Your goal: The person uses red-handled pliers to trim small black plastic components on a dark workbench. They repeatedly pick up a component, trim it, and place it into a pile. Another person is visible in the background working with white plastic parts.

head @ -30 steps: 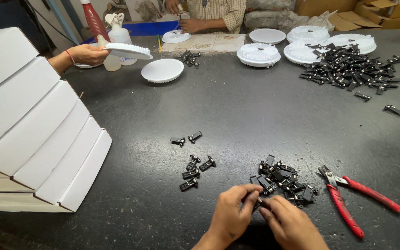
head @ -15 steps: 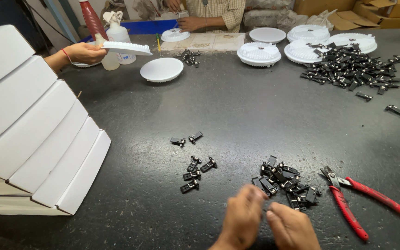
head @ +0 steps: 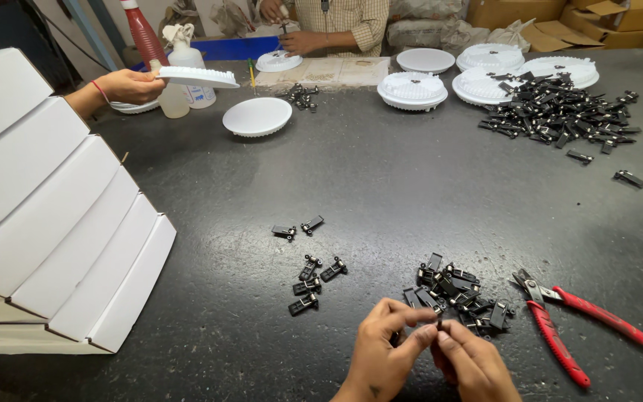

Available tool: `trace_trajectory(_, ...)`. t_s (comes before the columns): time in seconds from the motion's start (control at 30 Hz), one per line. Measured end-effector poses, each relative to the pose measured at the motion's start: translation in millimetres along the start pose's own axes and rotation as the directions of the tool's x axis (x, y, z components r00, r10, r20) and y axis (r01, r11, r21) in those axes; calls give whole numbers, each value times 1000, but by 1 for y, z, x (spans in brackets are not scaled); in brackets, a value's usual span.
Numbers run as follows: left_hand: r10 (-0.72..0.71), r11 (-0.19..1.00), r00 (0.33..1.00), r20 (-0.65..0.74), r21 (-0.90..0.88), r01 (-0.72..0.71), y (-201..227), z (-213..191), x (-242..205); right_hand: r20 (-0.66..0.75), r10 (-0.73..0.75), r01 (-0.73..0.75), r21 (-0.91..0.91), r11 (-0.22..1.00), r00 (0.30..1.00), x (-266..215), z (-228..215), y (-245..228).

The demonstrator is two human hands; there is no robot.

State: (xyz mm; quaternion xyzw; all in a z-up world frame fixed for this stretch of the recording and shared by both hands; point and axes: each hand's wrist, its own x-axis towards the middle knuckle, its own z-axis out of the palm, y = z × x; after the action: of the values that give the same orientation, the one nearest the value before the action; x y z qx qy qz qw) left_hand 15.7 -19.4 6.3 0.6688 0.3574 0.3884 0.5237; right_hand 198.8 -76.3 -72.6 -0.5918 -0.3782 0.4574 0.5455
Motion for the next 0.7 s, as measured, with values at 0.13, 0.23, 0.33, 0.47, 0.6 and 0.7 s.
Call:
trace_trajectory(0.13, 70, 997, 996, 48, 7, -71, 3, -2, 0, -21, -6, 4, -96, 995, 1000, 2, -1, 5)
trace_trajectory(0.23, 18, 1000, 998, 53, -14, -17, 1, -3, -1, 37, -6, 10, -120, 993, 999, 2, 0, 5)
trace_trajectory(0.33, 113, 989, 993, 28, -97, -110, -1, -4, -1, 159, -205, 244, -296, 923, 966, 3, -2, 4)
trace_trajectory(0.47, 339, 937, 941, 6, 91, -338, -2, -2, -1, 125, -233, 262, -343, 902, 965, 5, -6, 7)
trace_trajectory(0.6, 408, 892, 913, -9, 214, -397, -2, -1, -3, 205, -190, 254, -356, 899, 960, 9, -3, 5)
trace_trajectory(0.7, 298, 942, 954, -42, 174, -287, -3, 0, -1, 367, -327, 482, -508, 714, 871, 11, -20, -17)
